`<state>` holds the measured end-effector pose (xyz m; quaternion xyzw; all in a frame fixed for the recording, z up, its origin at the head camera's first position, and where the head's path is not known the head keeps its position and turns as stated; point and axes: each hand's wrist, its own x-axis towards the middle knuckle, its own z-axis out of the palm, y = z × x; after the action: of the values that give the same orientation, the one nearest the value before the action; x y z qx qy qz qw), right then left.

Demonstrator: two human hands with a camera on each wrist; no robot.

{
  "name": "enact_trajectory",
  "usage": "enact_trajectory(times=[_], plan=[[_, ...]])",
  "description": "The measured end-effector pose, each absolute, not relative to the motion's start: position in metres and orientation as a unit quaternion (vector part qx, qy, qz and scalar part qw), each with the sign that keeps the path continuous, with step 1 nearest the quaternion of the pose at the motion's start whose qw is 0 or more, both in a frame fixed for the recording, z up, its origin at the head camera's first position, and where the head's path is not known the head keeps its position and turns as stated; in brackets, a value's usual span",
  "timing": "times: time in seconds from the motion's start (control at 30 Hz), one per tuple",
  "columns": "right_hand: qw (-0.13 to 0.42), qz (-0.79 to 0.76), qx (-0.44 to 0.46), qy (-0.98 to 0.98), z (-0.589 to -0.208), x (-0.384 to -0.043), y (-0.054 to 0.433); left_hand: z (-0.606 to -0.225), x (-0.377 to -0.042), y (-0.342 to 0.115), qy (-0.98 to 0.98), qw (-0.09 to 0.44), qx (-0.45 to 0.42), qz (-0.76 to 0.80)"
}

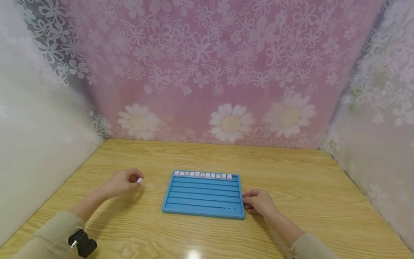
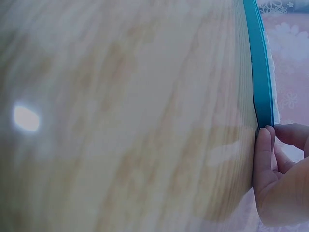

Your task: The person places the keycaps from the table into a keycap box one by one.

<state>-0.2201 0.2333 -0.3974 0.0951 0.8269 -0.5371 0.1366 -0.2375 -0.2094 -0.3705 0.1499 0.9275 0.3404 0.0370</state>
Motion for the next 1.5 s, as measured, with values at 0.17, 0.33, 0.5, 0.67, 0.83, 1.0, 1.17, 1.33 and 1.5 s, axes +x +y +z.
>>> enact_trajectory(times=[0.17, 0.33, 0.5, 0.67, 0.83, 1.0, 1.17, 1.33, 1.5], plan=[[0.139, -0.538, 0.095, 0.826, -0.398, -0.221, 0.234, -0.371, -0.239, -0.202, 0.92, 0.039, 0.152, 0.359], [0.137, -0.539, 0.093, 0.826, -0.399, -0.221, 0.234, -0.37, -0.241, -0.194, 0.915, 0.033, 0.17, 0.363], [0.136, -0.539, 0.09, 0.826, -0.4, -0.221, 0.234, -0.37, -0.243, -0.188, 0.912, 0.031, 0.181, 0.366], [0.135, -0.538, 0.09, 0.827, -0.4, -0.22, 0.235, -0.368, -0.244, -0.182, 0.91, 0.028, 0.203, 0.361], [0.134, -0.539, 0.09, 0.827, -0.4, -0.22, 0.235, -0.368, -0.247, -0.174, 0.913, 0.018, 0.214, 0.348], [0.132, -0.536, 0.087, 0.829, -0.401, -0.22, 0.235, -0.368, -0.248, -0.163, 0.904, 0.025, 0.22, 0.366], [0.128, -0.538, 0.084, 0.829, -0.411, -0.225, 0.24, -0.365, -0.249, -0.145, 0.898, 0.034, 0.222, 0.379], [0.127, -0.533, 0.082, 0.832, -0.401, -0.219, 0.235, -0.364, -0.251, -0.129, 0.899, 0.033, 0.219, 0.377], [0.125, -0.536, 0.076, 0.831, -0.4, -0.22, 0.236, -0.362, -0.254, -0.114, 0.899, 0.034, 0.197, 0.39]])
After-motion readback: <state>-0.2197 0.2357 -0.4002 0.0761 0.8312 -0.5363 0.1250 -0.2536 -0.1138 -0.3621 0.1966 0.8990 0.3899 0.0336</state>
